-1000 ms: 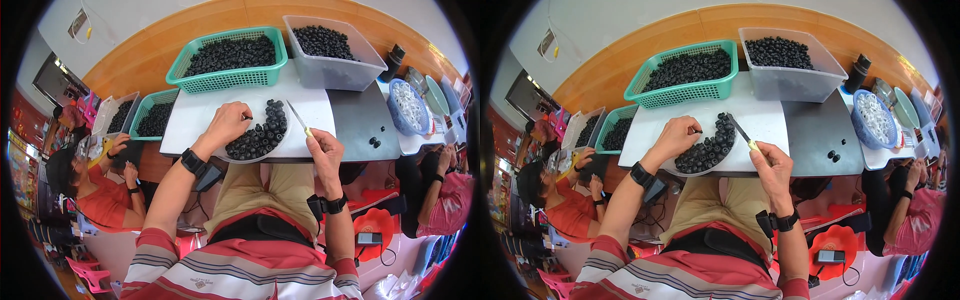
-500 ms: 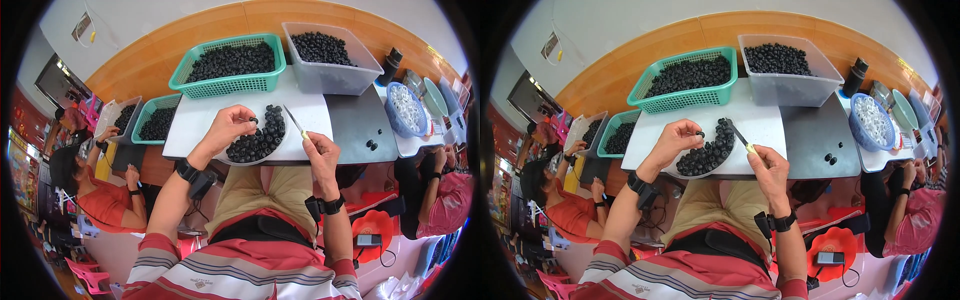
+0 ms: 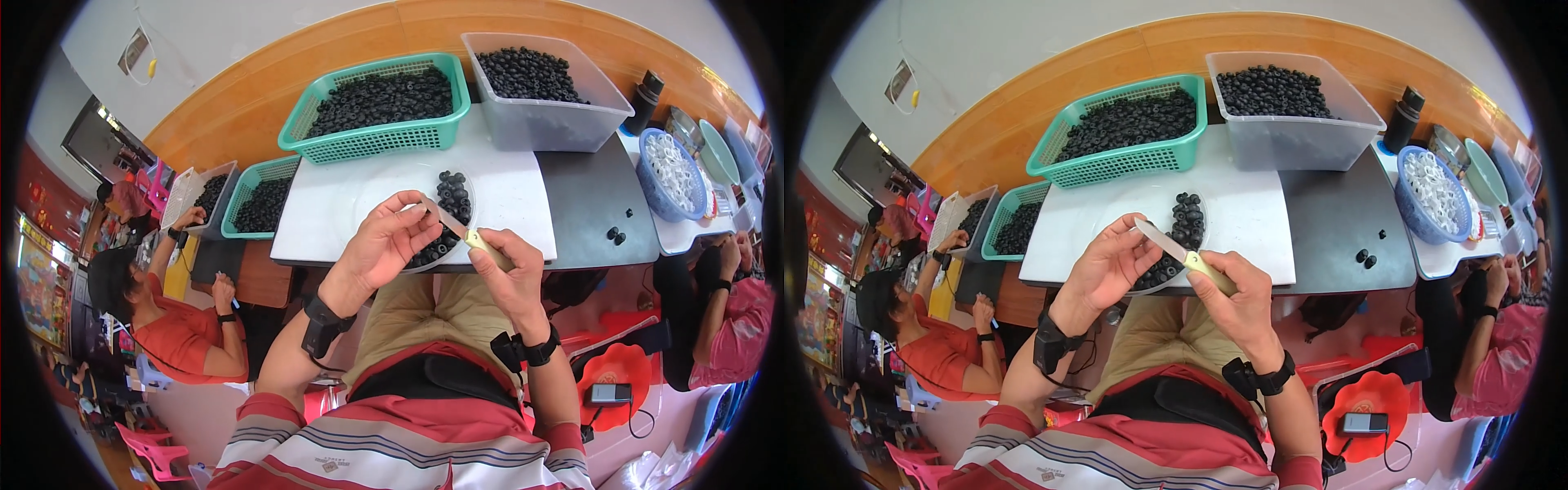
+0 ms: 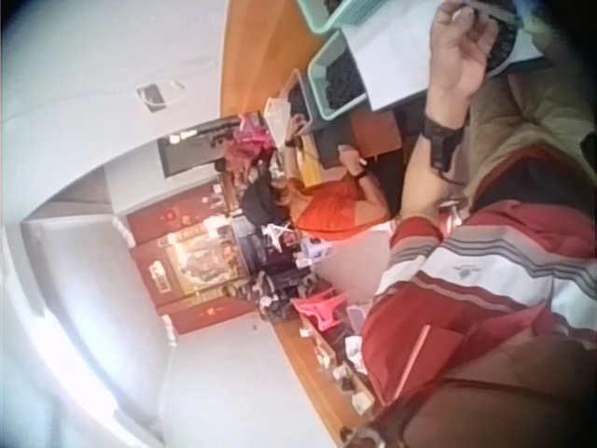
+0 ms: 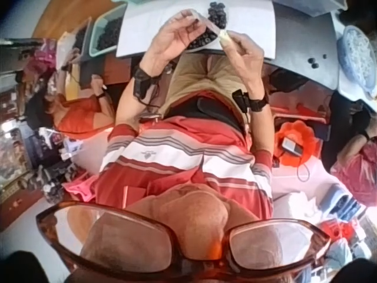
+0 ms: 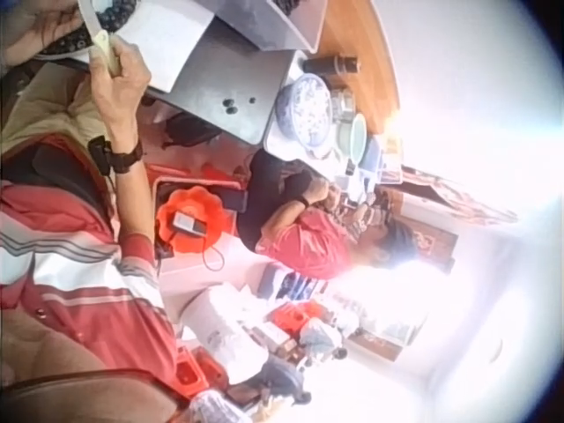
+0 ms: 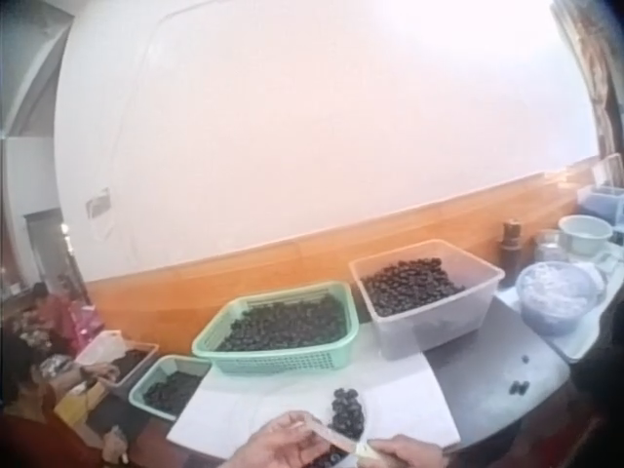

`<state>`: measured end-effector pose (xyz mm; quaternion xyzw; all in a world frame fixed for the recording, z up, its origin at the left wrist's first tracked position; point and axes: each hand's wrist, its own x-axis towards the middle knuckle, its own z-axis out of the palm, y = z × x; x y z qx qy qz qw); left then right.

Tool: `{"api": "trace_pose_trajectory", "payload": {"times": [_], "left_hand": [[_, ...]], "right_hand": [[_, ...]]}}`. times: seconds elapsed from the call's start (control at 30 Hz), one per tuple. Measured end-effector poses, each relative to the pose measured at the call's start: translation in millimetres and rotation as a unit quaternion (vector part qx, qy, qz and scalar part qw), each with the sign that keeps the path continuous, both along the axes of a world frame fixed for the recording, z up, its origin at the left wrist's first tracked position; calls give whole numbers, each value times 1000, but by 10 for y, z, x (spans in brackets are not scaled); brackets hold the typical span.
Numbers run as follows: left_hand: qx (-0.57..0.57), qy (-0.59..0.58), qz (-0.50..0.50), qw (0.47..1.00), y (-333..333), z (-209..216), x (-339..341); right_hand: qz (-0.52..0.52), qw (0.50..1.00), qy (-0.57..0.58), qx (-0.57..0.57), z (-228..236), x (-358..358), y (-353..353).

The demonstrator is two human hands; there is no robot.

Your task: Cutting or trimming small black circular components using a small knife.

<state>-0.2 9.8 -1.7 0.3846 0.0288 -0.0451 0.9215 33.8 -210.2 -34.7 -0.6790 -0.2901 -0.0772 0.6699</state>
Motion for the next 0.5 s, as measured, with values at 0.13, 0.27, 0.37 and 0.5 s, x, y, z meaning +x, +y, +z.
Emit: {"api": "trace_pose_trajectory", "payload": {"times": [0.13,0.27,0.37,0.5], "left_hand": [[-51,-9,-7,999,-38,40,-96],[-89,-16,-8,996,-62,28,-152],[-111,-28,-14,993,-82,-5,-182],[-117,-36,-10,992,-137,6,-205]], "right_hand": [[0,998,-58,-31,14,-7,57],[-7,997,-80,-19,33,-38,93],[-8,997,-83,-6,28,-49,93],[-8,996,-93,-6,30,-77,70]]}}
